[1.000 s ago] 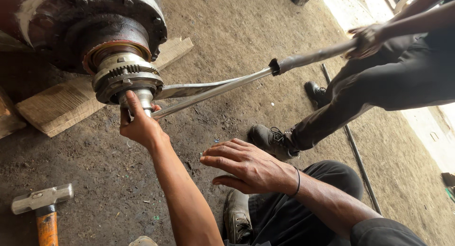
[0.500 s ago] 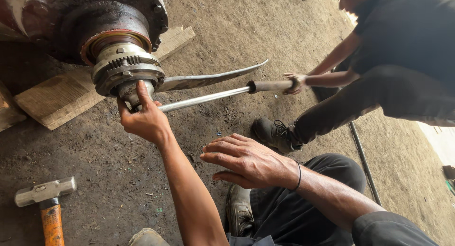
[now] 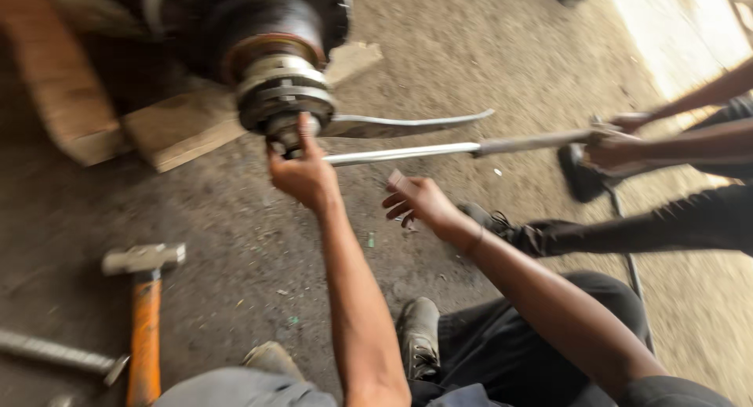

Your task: The person uses a metal bar to apply leverage to a mechanical component, likely a differential or axle assembly, while another person assists by holding the bar. The person adjusts their grip and position repeatedly to work on the component.

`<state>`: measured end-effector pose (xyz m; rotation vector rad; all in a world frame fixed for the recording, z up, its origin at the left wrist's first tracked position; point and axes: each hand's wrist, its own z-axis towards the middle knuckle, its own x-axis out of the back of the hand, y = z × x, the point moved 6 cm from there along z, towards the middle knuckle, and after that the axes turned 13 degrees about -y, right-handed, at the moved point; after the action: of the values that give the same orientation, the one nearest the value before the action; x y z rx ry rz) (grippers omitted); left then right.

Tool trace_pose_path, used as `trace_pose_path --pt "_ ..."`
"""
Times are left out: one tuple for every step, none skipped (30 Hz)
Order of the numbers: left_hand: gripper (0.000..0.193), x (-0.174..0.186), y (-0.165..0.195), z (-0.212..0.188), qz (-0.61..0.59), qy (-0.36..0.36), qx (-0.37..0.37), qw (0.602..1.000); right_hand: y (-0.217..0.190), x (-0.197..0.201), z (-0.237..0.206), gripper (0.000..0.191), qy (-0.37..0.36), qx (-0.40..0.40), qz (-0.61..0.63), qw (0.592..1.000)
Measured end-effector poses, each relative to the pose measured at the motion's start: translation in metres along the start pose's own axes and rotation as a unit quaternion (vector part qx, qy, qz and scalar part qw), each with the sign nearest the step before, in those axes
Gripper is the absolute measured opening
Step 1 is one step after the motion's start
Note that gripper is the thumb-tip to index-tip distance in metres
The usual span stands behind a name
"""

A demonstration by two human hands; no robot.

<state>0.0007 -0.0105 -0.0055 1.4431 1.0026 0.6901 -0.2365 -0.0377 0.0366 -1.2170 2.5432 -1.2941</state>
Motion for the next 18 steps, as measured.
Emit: trace_pose_path --pt "0.061 -0.004 -0.010 -0.001 -0.033 -0.035 0.084 0.995 0.018 0.007 0.021 0.063 0.005 -0.059 0.138 0.989" --pt "0.061 -0.002 -0.008 -0.001 -0.013 -0.030 0.082 0.996 0.022 0.012 0.042 0.058 0.006 -0.008 0.233 0.972" --pt "0.061 0.001 -0.006 0.000 0.006 -0.022 0.081 0.996 0.024 0.017 0.062 0.052 0.003 0.040 0.326 0.945" --pt "0.059 0.004 0.001 0.002 -0.011 -0.011 0.033 0.999 0.023 0.021 0.081 0.047 -0.002 0.086 0.416 0.905" --pt "0.057 0.007 0.008 0.001 -0.025 0.000 -0.012 1.000 0.027 0.026 0.093 0.037 0.013 0.102 0.456 0.884" --pt "0.055 0.012 0.015 0.003 -0.035 0.009 -0.061 0.997 0.029 0.028 0.101 0.029 0.028 0.119 0.499 0.858" --pt "0.052 0.014 0.013 0.005 -0.016 -0.007 -0.033 0.999 0.034 0.028 0.104 0.024 0.051 0.132 0.544 0.827" --pt "0.050 0.014 0.011 0.004 0.003 -0.030 -0.001 1.000 0.040 0.028 0.102 0.024 0.073 0.123 0.547 0.825" --pt "0.047 0.014 0.011 0.005 0.017 -0.053 0.026 0.998 0.043 0.026 0.098 0.025 0.093 0.118 0.549 0.822" --pt "0.049 0.017 0.010 0.002 -0.003 -0.050 0.032 0.998 0.045 0.024 0.091 0.026 0.114 0.115 0.550 0.820" --pt "0.050 0.021 0.008 -0.003 -0.023 -0.049 0.039 0.998 0.043 0.023 0.082 0.025 0.122 0.122 0.548 0.818" --pt "0.052 0.025 0.006 -0.008 -0.042 -0.047 0.047 0.997 0.043 0.020 0.071 0.024 0.131 0.127 0.548 0.816" --pt "0.054 0.027 0.003 -0.012 -0.060 -0.057 0.071 0.994 0.041 0.016 0.059 0.024 0.140 0.131 0.548 0.814" --pt "0.055 0.029 -0.001 -0.017 -0.077 -0.065 0.098 0.990 0.035 0.015 0.050 0.023 0.158 0.144 0.522 0.826" --pt "0.057 0.032 -0.005 -0.023 -0.095 -0.074 0.127 0.985 0.030 0.015 0.037 0.021 0.176 0.154 0.495 0.837" --pt "0.060 0.033 -0.009 -0.024 -0.129 -0.081 0.156 0.976 0.022 0.013 0.028 0.020 0.191 0.167 0.467 0.847" --pt "0.063 0.032 -0.013 -0.024 -0.165 -0.086 0.182 0.966 0.009 0.011 0.018 0.021 0.196 0.203 0.427 0.859" --pt "0.066 0.031 -0.016 -0.023 -0.200 -0.090 0.207 0.953 -0.004 0.011 0.008 0.021 0.200 0.240 0.387 0.867"
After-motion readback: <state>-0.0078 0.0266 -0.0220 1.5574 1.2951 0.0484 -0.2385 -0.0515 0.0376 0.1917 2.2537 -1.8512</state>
